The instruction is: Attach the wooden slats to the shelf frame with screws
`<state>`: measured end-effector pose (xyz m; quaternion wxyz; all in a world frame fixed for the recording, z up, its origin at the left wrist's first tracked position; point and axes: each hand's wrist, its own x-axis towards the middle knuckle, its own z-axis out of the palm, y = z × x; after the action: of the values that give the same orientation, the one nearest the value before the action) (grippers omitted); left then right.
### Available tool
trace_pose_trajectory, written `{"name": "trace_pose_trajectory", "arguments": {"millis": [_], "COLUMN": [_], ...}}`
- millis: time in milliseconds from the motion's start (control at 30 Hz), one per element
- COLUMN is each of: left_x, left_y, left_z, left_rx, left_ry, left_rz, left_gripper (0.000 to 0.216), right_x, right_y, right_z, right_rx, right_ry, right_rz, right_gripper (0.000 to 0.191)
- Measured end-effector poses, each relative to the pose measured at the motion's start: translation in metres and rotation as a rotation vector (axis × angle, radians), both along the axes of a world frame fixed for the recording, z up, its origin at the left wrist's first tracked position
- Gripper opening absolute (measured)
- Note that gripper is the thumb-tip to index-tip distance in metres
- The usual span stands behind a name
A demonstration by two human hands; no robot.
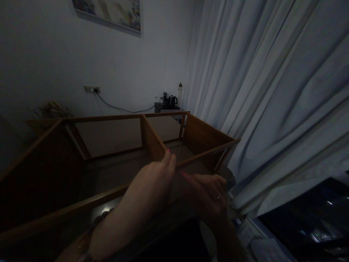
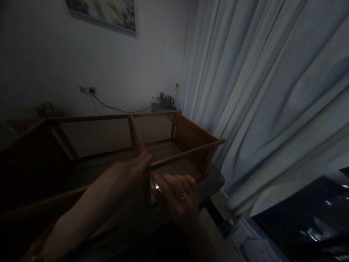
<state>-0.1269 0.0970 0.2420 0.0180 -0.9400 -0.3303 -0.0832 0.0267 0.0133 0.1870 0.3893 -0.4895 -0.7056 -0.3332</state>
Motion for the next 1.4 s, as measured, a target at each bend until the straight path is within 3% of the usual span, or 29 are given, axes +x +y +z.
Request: {"name": "trace_pose_trajectory", "arguments": {"millis": [133, 200, 300, 433, 533, 633, 833, 933, 1000, 1267, 1400], "left_x": [0.001, 0.001, 0.001, 0.001, 0.001, 0.001, 0.001, 0.002, 0.002, 0.001, 0.002], "left_y": [-0.001, -0.001, -0.001, 0.001, 0.002, 0.0, -0.002, -0.002, -0.002, -0.001, -0.002], "left_z": [0.003, 0.002, 0.0, -0.005, -0.004, -0.002, 0.001, 0.0, -0.001, -0.005, -0.002], "left_rx": [0.037, 0.056, 0.097, 0.148, 0.136, 0.088, 0.062, 0.032, 0.035, 0.051, 0.056], "left_ry": [0.06, 0.068, 0.063, 0.055, 0.068, 0.063, 0.036, 0.034, 0.043, -0.005, 0.023], "left_rz": [0.011, 0.016, 0.01, -0.019, -0.027, -0.012, 0.009, 0.016, 0.024, 0.028, 0.036], "left_gripper": [0.053, 0.055, 0.052, 0.051, 0.051, 0.051, 0.047, 0.05, 0.051, 0.051, 0.054], "right_x": [-0.005, -0.012, -0.023, -0.034, -0.038, -0.039, -0.024, -0.011, -0.003, 0.007, -0.008], "right_y": [-0.001, 0.0, 0.001, 0.001, 0.003, 0.006, 0.006, 0.002, 0.0, 0.006, 0.008], "right_z": [0.004, 0.003, -0.001, -0.007, -0.008, -0.007, -0.012, -0.013, -0.012, -0.009, -0.012], "right_rx": [-0.016, -0.065, -0.23, -0.561, -0.604, -0.485, -0.027, -0.001, -0.037, -0.115, -0.02], "right_ry": [0.043, 0.147, 0.407, 0.834, 0.971, 0.793, 0.348, 0.103, 0.014, -0.005, 0.215], "right_rz": [-0.063, -0.04, 0.079, 0.249, 0.268, 0.22, -0.041, 0.097, 0.22, 0.409, 0.3], "right_gripper": [0.011, 0.021, 0.035, 0.05, 0.053, 0.048, 0.029, 0.015, 0.016, 0.045, 0.033]}}
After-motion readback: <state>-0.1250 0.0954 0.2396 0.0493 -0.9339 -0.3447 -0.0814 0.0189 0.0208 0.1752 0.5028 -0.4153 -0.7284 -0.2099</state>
